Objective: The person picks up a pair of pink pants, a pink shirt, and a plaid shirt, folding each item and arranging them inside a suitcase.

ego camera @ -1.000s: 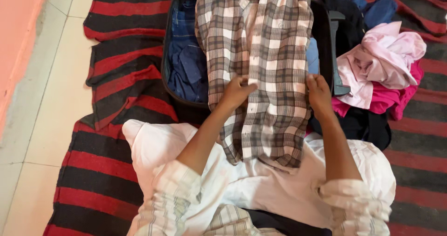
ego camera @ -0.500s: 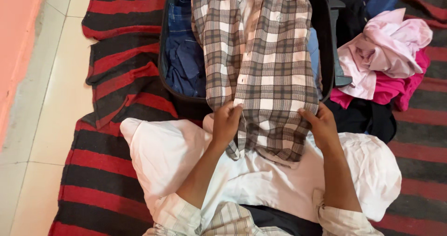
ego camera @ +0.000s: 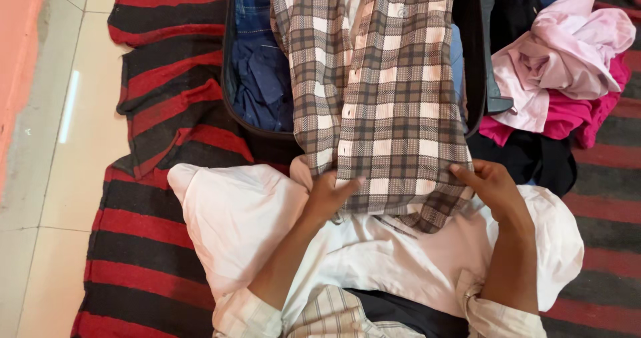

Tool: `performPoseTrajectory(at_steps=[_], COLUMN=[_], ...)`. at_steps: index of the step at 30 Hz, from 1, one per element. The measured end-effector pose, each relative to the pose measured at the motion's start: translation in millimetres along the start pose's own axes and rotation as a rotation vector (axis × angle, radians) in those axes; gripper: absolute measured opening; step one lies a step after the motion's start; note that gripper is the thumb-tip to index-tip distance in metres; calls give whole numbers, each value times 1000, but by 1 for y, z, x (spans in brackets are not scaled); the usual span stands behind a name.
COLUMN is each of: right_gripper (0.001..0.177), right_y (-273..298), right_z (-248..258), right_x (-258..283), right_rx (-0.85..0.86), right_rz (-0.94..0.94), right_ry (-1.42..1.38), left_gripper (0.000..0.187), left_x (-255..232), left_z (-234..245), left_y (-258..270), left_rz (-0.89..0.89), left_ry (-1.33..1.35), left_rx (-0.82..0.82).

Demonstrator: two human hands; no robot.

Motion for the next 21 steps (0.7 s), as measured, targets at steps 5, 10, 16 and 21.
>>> performPoseTrajectory(at_steps=[5,10,16,21], right_gripper=[47,49,51,56], right_y=[30,57,83,107], right_z=[6,12,22,30], right_x=[6,-6,-27,4], right_rx=[125,91,-8,-418], right_rz=[142,-91,-99,120], right_ry=[-61,-155,496,769], left_gripper=[31,42,26,26], left_x=[18,5,27,29], left_z=[-6,-3,3,7], left_y=[29,56,75,97], left_rz=[-28,-93,-14,3], left_ry=[27,315,-305,-480], left_rx=[143,238,235,213])
Point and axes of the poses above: each hand's wrist, its own y-axis away from the middle knuckle, its own z-axis out of the back of the hand, x = y × z, the point moved 6 cm from there along -y, towards the middle knuckle, and after that the axes turned 14 degrees about -x, right-handed, at the moved point
